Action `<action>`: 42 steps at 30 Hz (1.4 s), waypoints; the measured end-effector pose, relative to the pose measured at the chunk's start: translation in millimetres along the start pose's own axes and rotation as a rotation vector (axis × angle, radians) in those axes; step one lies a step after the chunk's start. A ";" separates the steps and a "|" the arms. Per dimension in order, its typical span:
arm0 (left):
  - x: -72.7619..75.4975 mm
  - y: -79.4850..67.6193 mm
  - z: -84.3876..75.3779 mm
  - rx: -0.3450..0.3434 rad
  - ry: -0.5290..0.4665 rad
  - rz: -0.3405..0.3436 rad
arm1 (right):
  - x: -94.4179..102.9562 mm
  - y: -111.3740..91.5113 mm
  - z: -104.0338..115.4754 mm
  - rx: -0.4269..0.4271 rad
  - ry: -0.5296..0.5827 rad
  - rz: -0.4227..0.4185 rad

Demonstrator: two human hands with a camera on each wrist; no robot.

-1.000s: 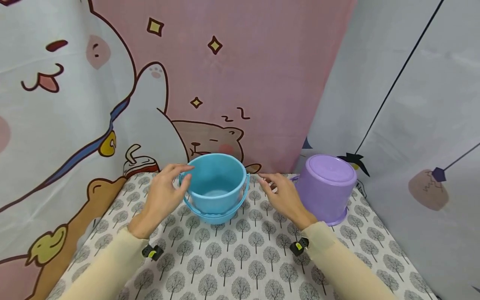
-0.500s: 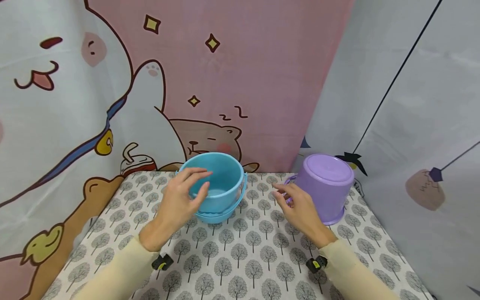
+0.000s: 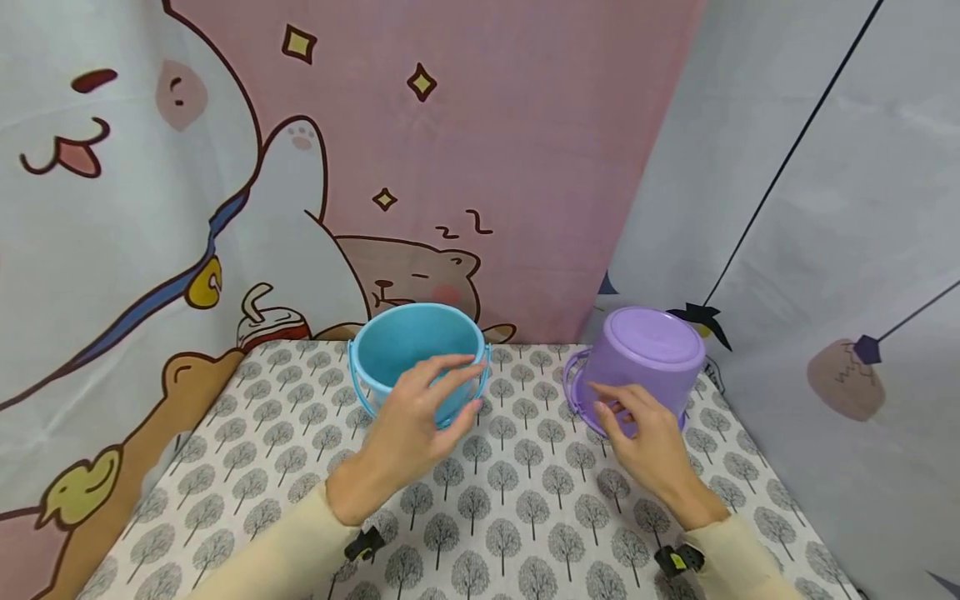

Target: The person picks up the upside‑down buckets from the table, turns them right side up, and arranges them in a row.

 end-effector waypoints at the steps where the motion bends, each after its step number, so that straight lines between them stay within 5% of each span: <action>1: -3.1 0.4 -2.4 -0.008 -0.006 0.010 | 2.5 -1.7 -1.7 0.001 -0.005 -0.006; 14: -47.7 -0.8 -33.0 -0.025 -0.095 0.132 | 36.2 -24.6 -30.2 -0.021 -0.055 -0.028; 20: -72.5 -2.6 -32.5 0.078 -0.148 0.221 | 54.5 -31.0 -49.3 -0.051 -0.096 -0.061; 29: -107.6 -3.9 -22.8 0.285 -0.152 0.376 | 65.2 -41.7 -78.5 -0.224 -0.097 -0.030; 36: -136.1 1.3 -20.9 0.347 -0.163 0.458 | 66.8 -52.9 -99.5 -0.422 -0.119 0.033; 42: -163.1 4.7 -17.4 0.387 -0.139 0.508 | 64.2 -57.2 -121.2 -0.469 -0.078 0.147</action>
Point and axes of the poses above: each hand's wrist, its own y-axis towards the middle knuckle, its own x-axis out of the back of the hand, z = x × y, the point moved 4 cm from there along y, towards the middle knuckle, and after that the axes turned 9 degrees about x, right-handed, at the moved point
